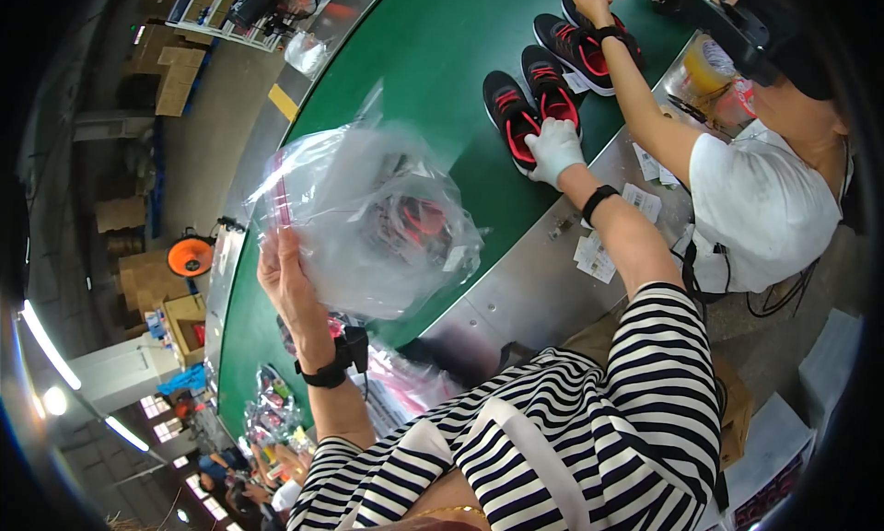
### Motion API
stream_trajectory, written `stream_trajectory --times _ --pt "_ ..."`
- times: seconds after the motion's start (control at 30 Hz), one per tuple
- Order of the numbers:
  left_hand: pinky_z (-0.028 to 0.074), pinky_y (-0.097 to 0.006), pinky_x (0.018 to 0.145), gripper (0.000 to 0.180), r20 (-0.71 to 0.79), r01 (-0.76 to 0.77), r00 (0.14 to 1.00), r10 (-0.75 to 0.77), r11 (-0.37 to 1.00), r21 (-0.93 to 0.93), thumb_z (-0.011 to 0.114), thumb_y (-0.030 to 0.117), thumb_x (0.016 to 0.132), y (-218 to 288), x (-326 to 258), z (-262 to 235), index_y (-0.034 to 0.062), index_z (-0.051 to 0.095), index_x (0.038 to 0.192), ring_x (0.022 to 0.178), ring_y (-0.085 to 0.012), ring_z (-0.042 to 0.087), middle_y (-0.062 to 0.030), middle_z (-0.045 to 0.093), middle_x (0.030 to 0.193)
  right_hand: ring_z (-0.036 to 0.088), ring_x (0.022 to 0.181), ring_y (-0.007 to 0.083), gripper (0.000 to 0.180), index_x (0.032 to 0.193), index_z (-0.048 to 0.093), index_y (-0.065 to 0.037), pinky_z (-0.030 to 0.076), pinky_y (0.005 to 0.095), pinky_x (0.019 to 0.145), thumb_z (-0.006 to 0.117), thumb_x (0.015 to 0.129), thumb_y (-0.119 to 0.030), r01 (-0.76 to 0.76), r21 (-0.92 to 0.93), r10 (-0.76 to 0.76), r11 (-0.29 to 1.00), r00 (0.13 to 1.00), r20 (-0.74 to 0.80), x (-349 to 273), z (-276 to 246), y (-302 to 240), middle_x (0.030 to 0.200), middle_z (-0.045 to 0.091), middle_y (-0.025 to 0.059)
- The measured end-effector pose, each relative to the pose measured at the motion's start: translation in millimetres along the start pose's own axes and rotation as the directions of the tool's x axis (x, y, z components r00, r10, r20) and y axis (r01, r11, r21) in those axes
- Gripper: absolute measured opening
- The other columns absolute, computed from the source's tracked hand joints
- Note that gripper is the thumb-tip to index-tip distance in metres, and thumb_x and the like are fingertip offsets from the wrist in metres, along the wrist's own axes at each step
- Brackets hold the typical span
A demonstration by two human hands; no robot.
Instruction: The recorder is bagging pairs of sneakers into plastic bags on a conveyor belt in a factory setting.
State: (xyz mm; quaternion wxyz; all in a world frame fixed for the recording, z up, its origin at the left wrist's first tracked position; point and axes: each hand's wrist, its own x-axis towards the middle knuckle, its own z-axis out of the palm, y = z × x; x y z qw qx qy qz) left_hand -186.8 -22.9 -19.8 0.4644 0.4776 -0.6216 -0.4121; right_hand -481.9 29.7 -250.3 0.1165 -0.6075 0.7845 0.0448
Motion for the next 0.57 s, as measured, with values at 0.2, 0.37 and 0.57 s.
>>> stream_trajectory --times 0.2,0.37,0.57 --pt "0.028 -0.018 0.053 0.019 -0.058 0.105 0.993 -0.106 0.994 -0.024 0.057 0.02 0.091 -9.0 3.1 -7.6 0.002 0.063 0.094 0.061 -0.0014 0.038 0.0072 0.052 0.075 0.06 0.085 0.0313 0.049 0.095 0.064 -0.009 0.048 0.0402 0.072 0.065 0.069 -0.051 0.107 0.305 -0.079 0.946 0.992 -0.103 2.2 -31.1 25.4 0.091 0.057 0.0175" --pt "0.034 -0.018 0.056 0.021 0.062 0.169 0.984 -0.164 0.982 -0.081 0.057 0.024 0.09 -10.2 6.0 -10.8 0.0039 0.062 0.093 0.065 -0.0028 0.044 0.0056 0.054 0.078 0.055 0.073 0.0076 0.051 0.098 0.064 0.0 0.044 0.0253 0.065 0.061 0.081 -0.048 0.207 0.953 0.034 0.222 0.975 -0.219 -48.4 -76.2 14.9 0.079 0.061 0.0016" --pt "0.033 -0.019 0.055 0.02 0.114 0.177 0.982 -0.152 0.95 -0.256 0.058 0.024 0.089 3.4 -2.7 -9.3 0.0048 0.064 0.091 0.063 -0.0038 0.042 0.0052 0.052 0.073 0.051 0.113 0.0225 0.058 0.132 0.041 -0.003 0.04 0.0361 0.098 0.046 0.09 -0.043 0.305 0.476 0.006 -0.824 0.846 -0.532 -145.8 -114.6 21.1 0.129 0.05 0.0114"
